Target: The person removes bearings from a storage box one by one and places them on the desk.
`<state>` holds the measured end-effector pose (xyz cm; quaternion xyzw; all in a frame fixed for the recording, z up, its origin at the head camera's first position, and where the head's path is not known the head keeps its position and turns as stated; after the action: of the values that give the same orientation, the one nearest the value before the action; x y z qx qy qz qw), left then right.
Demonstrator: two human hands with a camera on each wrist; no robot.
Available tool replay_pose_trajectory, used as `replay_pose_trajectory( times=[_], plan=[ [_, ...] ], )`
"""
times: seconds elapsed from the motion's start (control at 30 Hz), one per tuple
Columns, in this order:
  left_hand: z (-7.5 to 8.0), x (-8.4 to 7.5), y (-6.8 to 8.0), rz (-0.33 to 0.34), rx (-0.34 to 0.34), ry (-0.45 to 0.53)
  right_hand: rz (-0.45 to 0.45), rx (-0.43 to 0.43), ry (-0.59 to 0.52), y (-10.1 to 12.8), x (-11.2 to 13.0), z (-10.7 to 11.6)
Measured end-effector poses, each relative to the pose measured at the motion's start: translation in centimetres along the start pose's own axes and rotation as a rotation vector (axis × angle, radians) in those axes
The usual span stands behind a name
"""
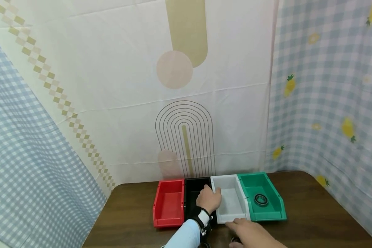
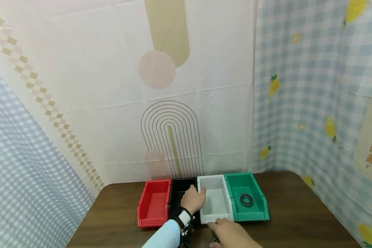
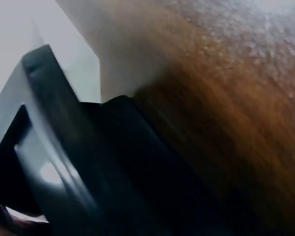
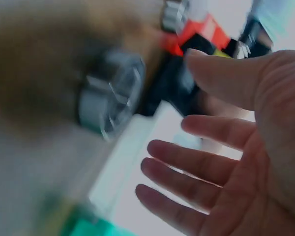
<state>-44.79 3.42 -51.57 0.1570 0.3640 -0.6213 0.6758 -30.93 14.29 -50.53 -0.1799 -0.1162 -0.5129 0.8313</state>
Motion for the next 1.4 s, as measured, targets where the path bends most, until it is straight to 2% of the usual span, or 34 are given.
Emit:
replay_pose_trajectory(
  times=[0.17, 0.3, 0.4, 0.57, 0.7, 0.83, 1.07, 1.23, 1.4],
  plan=[
    [1.8, -0.1, 0.5, -0.032, -0.088, 0.039, -0.016, -0.172, 0.030, 0.1, -0.9, 4.1],
    [3.5, -0.9, 2.6, -0.088, -0.113, 0.074, -0.019, -0.335, 0.127, 0.9, -2.5, 6.8],
    [4.5, -2.2, 5.3, -0.164, -0.060, 0.075, -0.055, -0.416, 0.163, 1.9, -4.1, 8.2],
    [5.5, -4.2, 9.9, -0.307, 0.073, 0.037, -0.119, -0.490, 0.166, 3.5, -6.2, 9.6],
    [6.0, -5.5, 11.7, -0.401, 0.096, -0.024, -0.133, -0.498, 0.165, 3.9, -6.8, 9.7],
    [6.2, -6.4, 12.3, -0.463, 0.080, -0.063, -0.143, -0.484, 0.152, 4.1, -7.0, 9.5],
    [5.5, -7.5, 12.5, -0.509, 0.072, -0.080, -0.153, -0.496, 0.148, 4.4, -7.2, 9.9],
    [4.7, -8.6, 12.3, -0.507, 0.092, -0.061, -0.138, -0.521, 0.152, 4.5, -7.2, 10.3],
    [3.6, -10.2, 11.3, -0.475, 0.098, -0.007, -0.151, -0.533, 0.141, 4.8, -7.4, 10.6]
  ],
)
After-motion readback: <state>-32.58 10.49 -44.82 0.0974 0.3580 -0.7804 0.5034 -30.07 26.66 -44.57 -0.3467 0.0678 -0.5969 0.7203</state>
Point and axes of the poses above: each hand's wrist, its own y-axis away from the middle knuckle, its own z-axis out of the back of the hand, x = y × z, the point moved 10 cm from there along -y, towards the middle knuckle, and after that the axes turned 14 degrees about -x, right-handed, at the moved point
